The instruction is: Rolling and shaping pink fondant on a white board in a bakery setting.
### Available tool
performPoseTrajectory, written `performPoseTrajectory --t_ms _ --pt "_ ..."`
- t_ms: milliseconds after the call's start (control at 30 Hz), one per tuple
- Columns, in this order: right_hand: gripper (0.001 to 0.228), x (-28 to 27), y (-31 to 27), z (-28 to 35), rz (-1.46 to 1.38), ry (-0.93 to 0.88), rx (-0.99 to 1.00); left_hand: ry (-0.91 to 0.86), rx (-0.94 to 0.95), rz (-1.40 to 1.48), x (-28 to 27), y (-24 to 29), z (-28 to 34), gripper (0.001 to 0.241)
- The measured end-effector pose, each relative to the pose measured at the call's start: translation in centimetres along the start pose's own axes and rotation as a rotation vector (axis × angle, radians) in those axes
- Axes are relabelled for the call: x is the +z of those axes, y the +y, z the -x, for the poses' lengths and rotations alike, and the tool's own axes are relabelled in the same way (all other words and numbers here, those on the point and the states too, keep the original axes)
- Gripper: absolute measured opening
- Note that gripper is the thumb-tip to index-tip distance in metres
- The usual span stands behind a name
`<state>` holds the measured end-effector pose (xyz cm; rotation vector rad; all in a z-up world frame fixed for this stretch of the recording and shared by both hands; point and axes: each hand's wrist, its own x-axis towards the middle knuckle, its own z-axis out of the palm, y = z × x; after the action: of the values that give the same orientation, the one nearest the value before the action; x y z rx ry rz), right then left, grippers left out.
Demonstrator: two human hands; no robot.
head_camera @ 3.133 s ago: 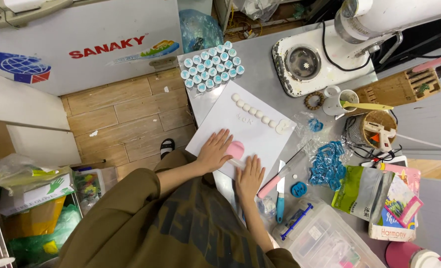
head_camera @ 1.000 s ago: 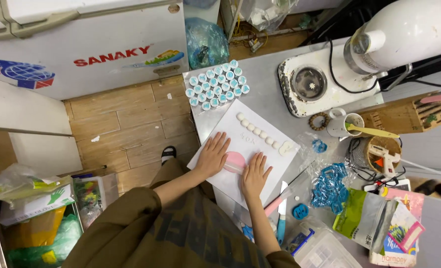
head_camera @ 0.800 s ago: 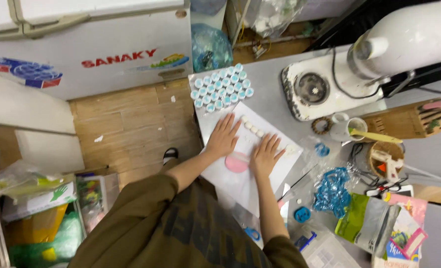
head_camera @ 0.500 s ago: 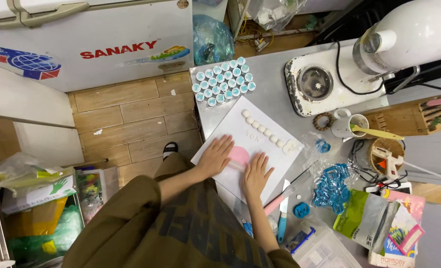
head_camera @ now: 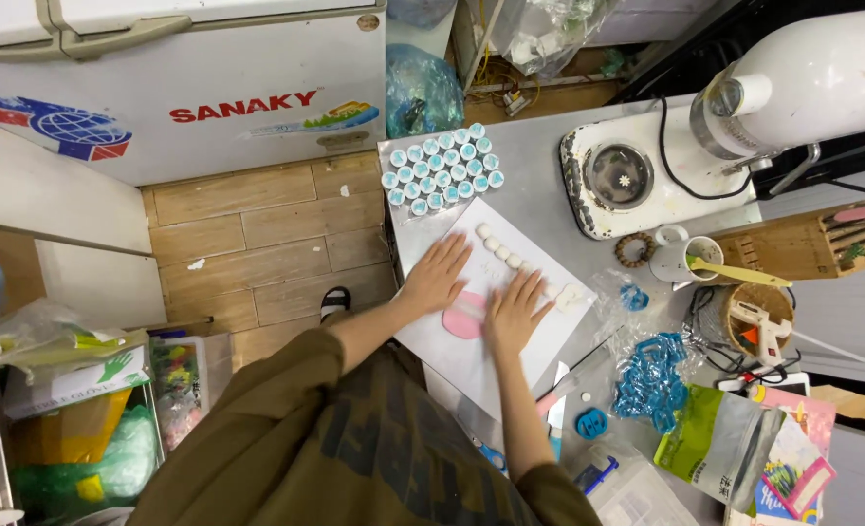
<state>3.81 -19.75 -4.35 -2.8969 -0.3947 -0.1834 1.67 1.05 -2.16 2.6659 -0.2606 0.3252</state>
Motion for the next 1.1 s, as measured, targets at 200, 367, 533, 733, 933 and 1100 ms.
performPoseTrajectory --t_ms 200,367,533,733,933,1100 --pt "0.060 1.1 1.0 8.7 -0.096 -0.097 -0.091 -0.093 0.097 0.041 -1.4 2.3 8.5 0.070" --pt "0.062 0.9 0.7 0.1 0.083 -0.070 -0.053 -0.090 0.042 -0.057 2.0 -0.7 1.7 0.073" --pt "0.072 0.1 0.2 -5.5 -0.030 0.084 -0.053 -0.071 0.041 -0.202 1.6 -2.4 -4.6 0.076" --pt "0.076 -0.1 -0.4 2.4 0.002 0.011 0.015 -0.060 0.054 -0.023 0.6 0.0 3.3 0.077" --pt "0.072 -0.3 -0.9 10.1 -0.032 -0.063 -0.058 -0.086 0.115 0.113 -2.7 2.6 9.4 0.077" --pt "0.060 -2.7 -2.0 11.7 -0.148 0.058 -0.116 -0.208 -0.071 0.222 0.7 2.4 7.1 0.058"
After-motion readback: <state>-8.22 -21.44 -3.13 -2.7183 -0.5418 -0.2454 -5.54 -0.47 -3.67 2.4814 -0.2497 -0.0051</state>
